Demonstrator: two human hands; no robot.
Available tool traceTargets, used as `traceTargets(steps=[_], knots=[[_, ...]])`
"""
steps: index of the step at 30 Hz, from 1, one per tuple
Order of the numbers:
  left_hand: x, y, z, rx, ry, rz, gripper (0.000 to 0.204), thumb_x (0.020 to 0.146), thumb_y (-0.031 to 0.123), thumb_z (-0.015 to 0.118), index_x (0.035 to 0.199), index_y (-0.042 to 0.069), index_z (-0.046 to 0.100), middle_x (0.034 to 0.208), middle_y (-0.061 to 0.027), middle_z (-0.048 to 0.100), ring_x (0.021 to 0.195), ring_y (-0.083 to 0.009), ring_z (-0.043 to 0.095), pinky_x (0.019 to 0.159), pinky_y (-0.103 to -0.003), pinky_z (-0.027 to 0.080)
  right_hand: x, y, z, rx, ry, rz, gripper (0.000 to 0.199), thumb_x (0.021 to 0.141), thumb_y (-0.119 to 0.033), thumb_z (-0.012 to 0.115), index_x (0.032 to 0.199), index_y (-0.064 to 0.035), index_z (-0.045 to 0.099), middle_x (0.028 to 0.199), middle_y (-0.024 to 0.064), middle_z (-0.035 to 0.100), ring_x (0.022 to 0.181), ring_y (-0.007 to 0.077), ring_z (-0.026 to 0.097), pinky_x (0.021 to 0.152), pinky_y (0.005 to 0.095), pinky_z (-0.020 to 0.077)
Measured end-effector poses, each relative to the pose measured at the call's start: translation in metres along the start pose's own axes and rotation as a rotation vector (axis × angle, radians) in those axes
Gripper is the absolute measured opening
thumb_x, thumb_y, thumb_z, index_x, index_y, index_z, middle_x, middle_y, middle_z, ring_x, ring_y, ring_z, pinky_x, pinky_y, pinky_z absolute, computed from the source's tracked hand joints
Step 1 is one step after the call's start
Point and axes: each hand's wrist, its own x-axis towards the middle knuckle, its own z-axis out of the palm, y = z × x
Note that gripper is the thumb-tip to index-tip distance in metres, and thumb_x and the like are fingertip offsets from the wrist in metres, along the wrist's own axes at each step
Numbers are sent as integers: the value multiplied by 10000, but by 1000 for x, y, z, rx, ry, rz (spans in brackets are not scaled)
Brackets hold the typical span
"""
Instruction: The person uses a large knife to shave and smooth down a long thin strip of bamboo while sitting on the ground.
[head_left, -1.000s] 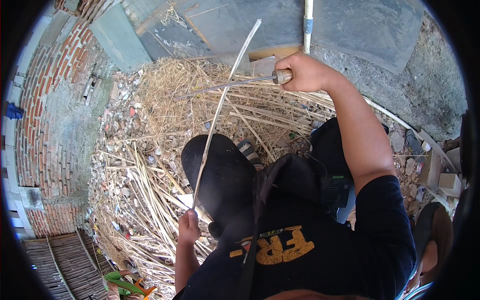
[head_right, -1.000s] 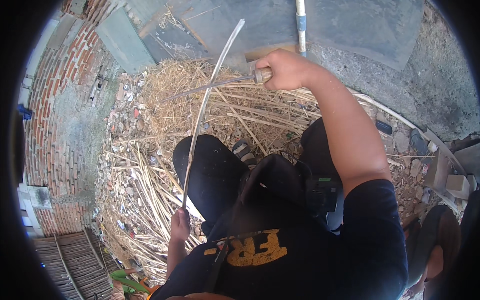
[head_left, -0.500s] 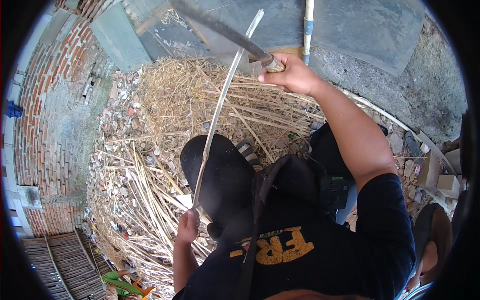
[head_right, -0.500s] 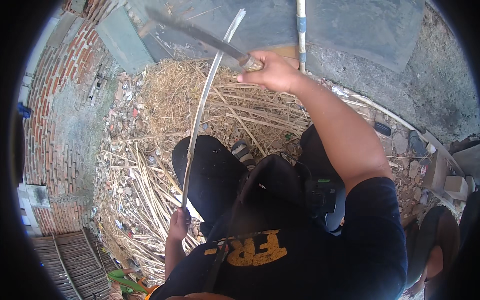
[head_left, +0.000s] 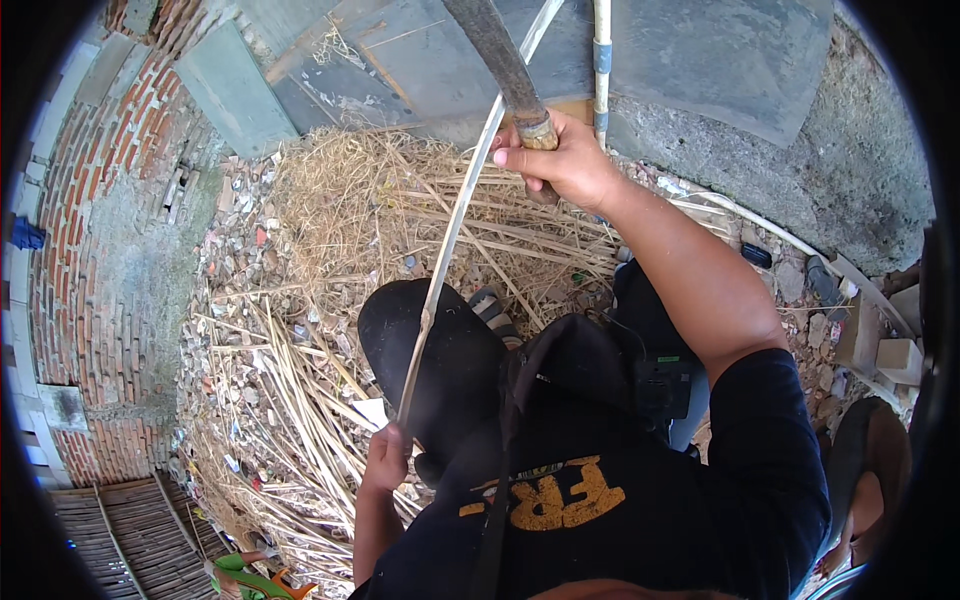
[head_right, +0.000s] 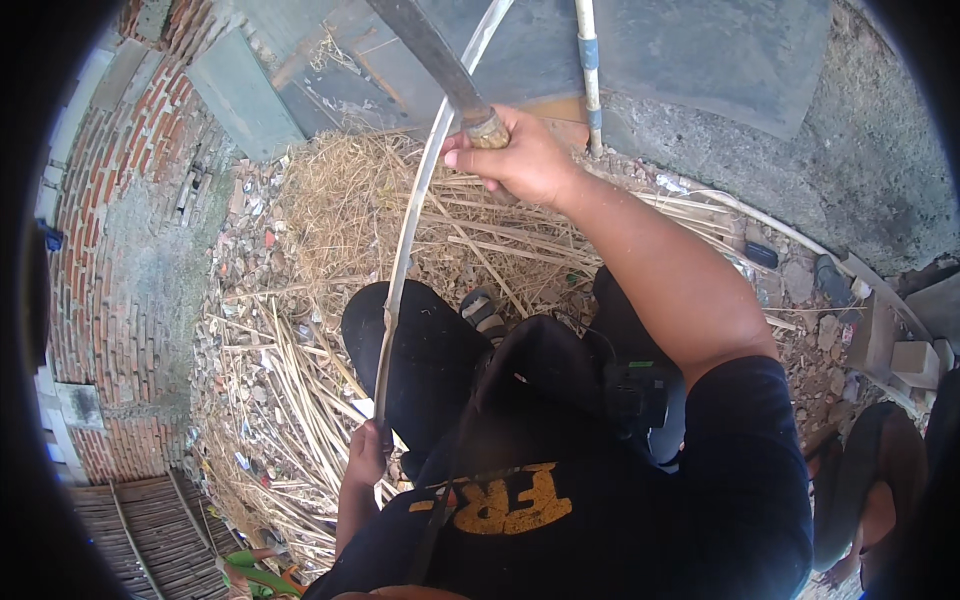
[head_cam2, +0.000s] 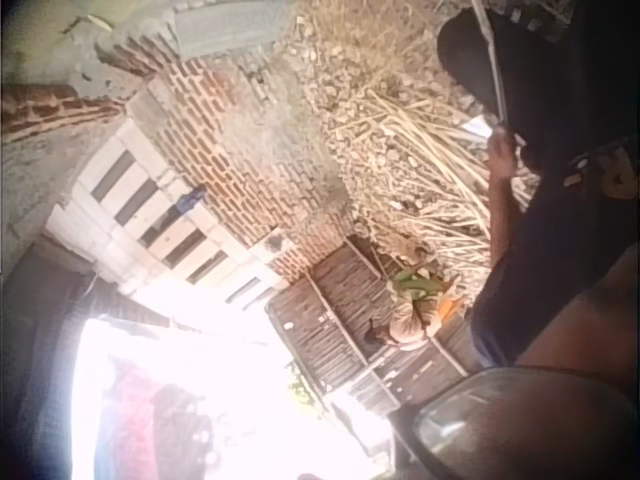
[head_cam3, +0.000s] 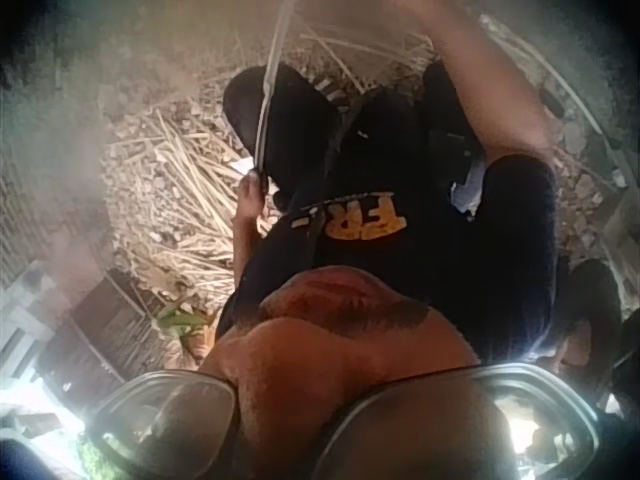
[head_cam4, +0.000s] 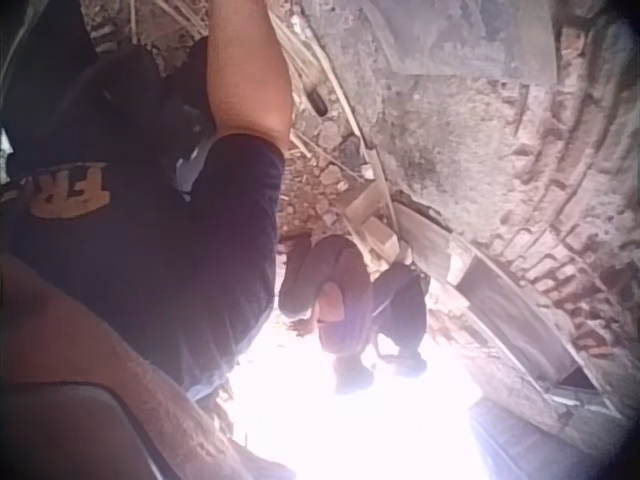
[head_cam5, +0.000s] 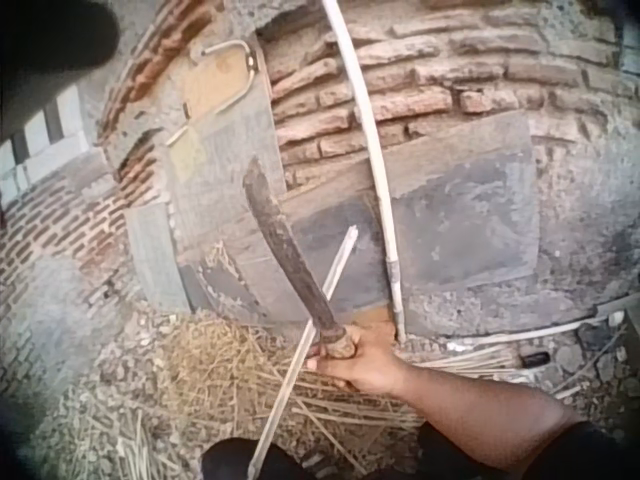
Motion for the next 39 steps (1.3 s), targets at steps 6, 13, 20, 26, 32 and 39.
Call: traceTargets(steps=[6, 13, 20, 26, 32, 39], knots=[[0, 0, 3, 19, 14, 2, 570, 1001, 610, 373, 711, 123, 439, 599, 59, 333, 511, -60, 306, 475, -248, 222, -2, -5, 3, -19, 7, 21, 233, 836, -126, 783, 901, -74, 565, 758, 10, 648, 520, 58, 498, 467, 233, 400], [2, -1, -1, -122, 67, 0, 533, 1012, 572, 368, 726, 125, 429, 598, 66, 337, 502, -47, 287, 464, -241, 205, 2, -4, -4, -41, 41, 15, 245, 828, -137, 796, 912, -83, 572, 747, 7, 649, 502, 52, 479, 446, 220, 372], [5, 1, 2, 26, 182, 85, 463, 1067, 406, 366, 792, 64, 513, 619, 65, 413, 557, -36, 353, 503, -240, 252, 7, -4, -14, -402, 122, -227, 263, 870, -175, 763, 1093, -74, 667, 969, 23, 706, 841, 95, 637, 706, 267, 501], [9, 23, 12, 392, 275, 140, 482, 1063, 362, 370, 793, 0, 539, 603, -68, 521, 559, -154, 478, 525, -338, 370, 0, -5, -7, -598, 77, -361, 352, 856, -126, 754, 1196, -92, 669, 1125, 49, 701, 1106, 159, 622, 995, 330, 465], [10, 34, 15, 582, 262, 154, 488, 1049, 370, 377, 811, -17, 556, 615, -205, 547, 553, -347, 556, 536, -414, 419, -3, -5, -4, -561, 11, -384, 277, 859, -70, 723, 1133, -66, 682, 1098, 54, 710, 1090, 168, 637, 987, 323, 474], [12, 30, 15, 613, 247, 169, 482, 1049, 358, 369, 814, -18, 558, 632, -212, 552, 582, -371, 583, 547, -420, 422, -3, -4, -3, -665, 10, -356, 175, 852, -56, 725, 1021, -38, 685, 1034, 62, 715, 982, 160, 672, 917, 311, 510]])
